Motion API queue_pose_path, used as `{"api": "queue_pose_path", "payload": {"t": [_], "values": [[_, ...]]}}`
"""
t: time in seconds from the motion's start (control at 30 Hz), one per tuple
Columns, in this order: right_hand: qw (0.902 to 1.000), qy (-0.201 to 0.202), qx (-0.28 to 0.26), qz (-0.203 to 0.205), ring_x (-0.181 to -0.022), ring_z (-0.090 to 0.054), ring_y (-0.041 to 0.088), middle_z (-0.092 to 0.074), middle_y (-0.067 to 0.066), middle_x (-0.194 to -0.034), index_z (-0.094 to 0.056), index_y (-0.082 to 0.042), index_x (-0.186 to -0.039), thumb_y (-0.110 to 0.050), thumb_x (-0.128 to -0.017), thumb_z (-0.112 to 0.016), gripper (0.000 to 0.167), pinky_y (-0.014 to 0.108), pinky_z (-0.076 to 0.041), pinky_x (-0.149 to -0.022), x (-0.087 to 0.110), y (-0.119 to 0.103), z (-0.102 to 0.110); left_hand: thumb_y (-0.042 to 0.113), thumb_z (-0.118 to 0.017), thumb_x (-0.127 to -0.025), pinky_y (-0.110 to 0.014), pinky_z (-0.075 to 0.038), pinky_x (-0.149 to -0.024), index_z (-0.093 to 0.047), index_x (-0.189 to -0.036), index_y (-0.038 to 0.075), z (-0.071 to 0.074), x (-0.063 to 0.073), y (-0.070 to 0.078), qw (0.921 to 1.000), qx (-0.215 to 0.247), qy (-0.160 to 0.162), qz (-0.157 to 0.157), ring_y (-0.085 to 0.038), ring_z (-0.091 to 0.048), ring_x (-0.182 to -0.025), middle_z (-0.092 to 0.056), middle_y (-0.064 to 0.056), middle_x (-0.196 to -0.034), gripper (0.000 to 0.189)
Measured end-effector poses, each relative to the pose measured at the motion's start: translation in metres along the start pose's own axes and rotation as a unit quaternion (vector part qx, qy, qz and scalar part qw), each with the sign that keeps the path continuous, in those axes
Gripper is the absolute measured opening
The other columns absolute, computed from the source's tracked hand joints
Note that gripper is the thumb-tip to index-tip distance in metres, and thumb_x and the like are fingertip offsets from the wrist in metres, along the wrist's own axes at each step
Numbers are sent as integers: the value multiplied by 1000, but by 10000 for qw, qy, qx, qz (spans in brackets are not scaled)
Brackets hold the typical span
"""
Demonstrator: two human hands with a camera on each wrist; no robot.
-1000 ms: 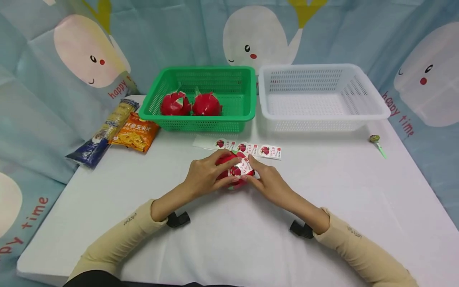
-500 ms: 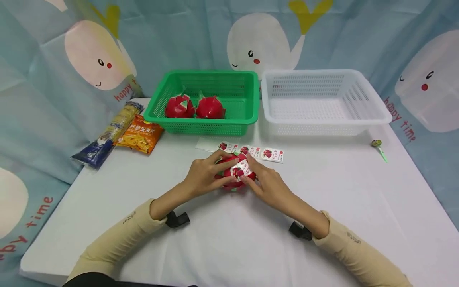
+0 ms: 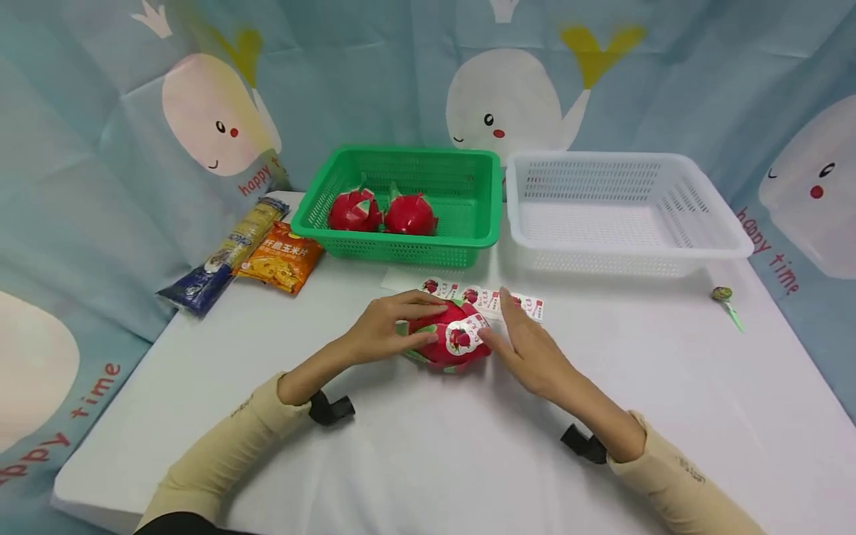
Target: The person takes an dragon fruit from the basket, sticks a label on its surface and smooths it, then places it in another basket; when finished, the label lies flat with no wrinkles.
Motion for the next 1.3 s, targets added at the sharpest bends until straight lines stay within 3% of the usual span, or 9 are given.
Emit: {"api": "queue_pose_path", "payload": {"t": [0.07, 0.13, 0.33, 0.4, 0.47, 0.63, 0.93, 1.1, 1.3], "values": [[9990, 83, 43, 443, -130, -38, 36, -40, 19, -141, -25, -1, -144, -32, -92, -54, 67, 55, -33, -103, -5, -2, 13, 22, -67, -84, -22, -53, -76, -61, -121, 7, 3, -4, -15, 9920, 1106, -49, 611, -19, -60, -107, -61, -7, -120, 40], [9940, -60, 133, 1082, -129, -40, 34, -45, 15, -139, -35, -5, -141, -28, -88, -62, 63, 53, -37, -101, -15, -9, 21, 18, -61, -89, -30, -54, -81, -56, -124, 2, 8, -7, -36, 9610, 2349, 82, 1457, -26, -59, -110, -60, -14, -121, 40], [9654, -1685, 316, 1967, -137, -22, 37, -36, 10, -146, -42, -17, -139, -39, -79, -70, 70, 55, -33, -104, -53, -32, 10, 25, -46, -97, -28, -51, -83, -36, -136, -2, 24, -5, -89, 7776, 5027, 1145, 3600, -21, -64, -103, -53, -23, -128, 49], [9564, -2136, 449, 1939, -138, -20, 38, -32, 12, -148, -41, -20, -140, -42, -77, -71, 73, 53, -31, -106, -62, -36, 0, 27, -42, -98, -26, -49, -85, -30, -138, -1, 28, -4, -96, 7386, 5434, 1468, 3709, -19, -62, -105, -48, -23, -133, 50], [9506, -2407, 630, 1858, -137, -25, 35, -33, 12, -147, -39, -23, -140, -42, -76, -71, 74, 51, -35, -104, -67, -36, -8, 28, -40, -98, -25, -49, -86, -31, -133, -2, 31, -5, -101, 7167, 5646, 1795, 3677, -18, -63, -104, -49, -23, -133, 46], [9497, -2465, 839, 1741, -129, -41, 26, -45, 8, -140, -42, -25, -139, -38, -80, -67, 66, 46, -39, -101, -71, -33, -17, 27, -37, -98, -24, -50, -84, -41, -109, 3, 35, -9, -108, 6997, 5775, 2271, 3539, -14, -68, -93, -63, -13, -106, 27], [9602, -1995, 457, 1899, -120, -49, 19, -56, -2, -127, -52, -25, -131, -37, -82, -63, 52, 37, -46, -94, -65, -35, -3, 23, -32, -100, -19, -50, -81, -39, -122, -13, 40, -12, -109, 7316, 5498, 2304, 3307, -8, -68, -86, -67, -3, -87, 43], [9700, -1552, -122, 1869, -112, -51, 14, -54, -3, -128, -52, -25, -131, -30, -82, -66, 51, 28, -52, -81, -54, -30, 48, 23, -33, -100, -19, -50, -81, -39, -123, -17, 36, -16, -110, 7332, 5482, 2314, 3291, -9, -68, -86, -68, -3, -86, 47], [9958, 171, -68, 900, -89, -52, 7, -56, 3, -115, -52, -24, -131, -16, -81, -68, 54, 20, -51, -63, -46, 5, 139, 21, -33, -100, -20, -50, -81, -43, -116, -14, 35, -19, -109, 7280, 5529, 2430, 3244, -11, -69, -84, -67, -6, -87, 40]]}}
Point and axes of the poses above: each hand's wrist, its own x-axis away from the middle knuckle, its own z-axis out of the back of the hand, y = z × x, the point moved 4 cm from there along -x, towards the middle knuckle
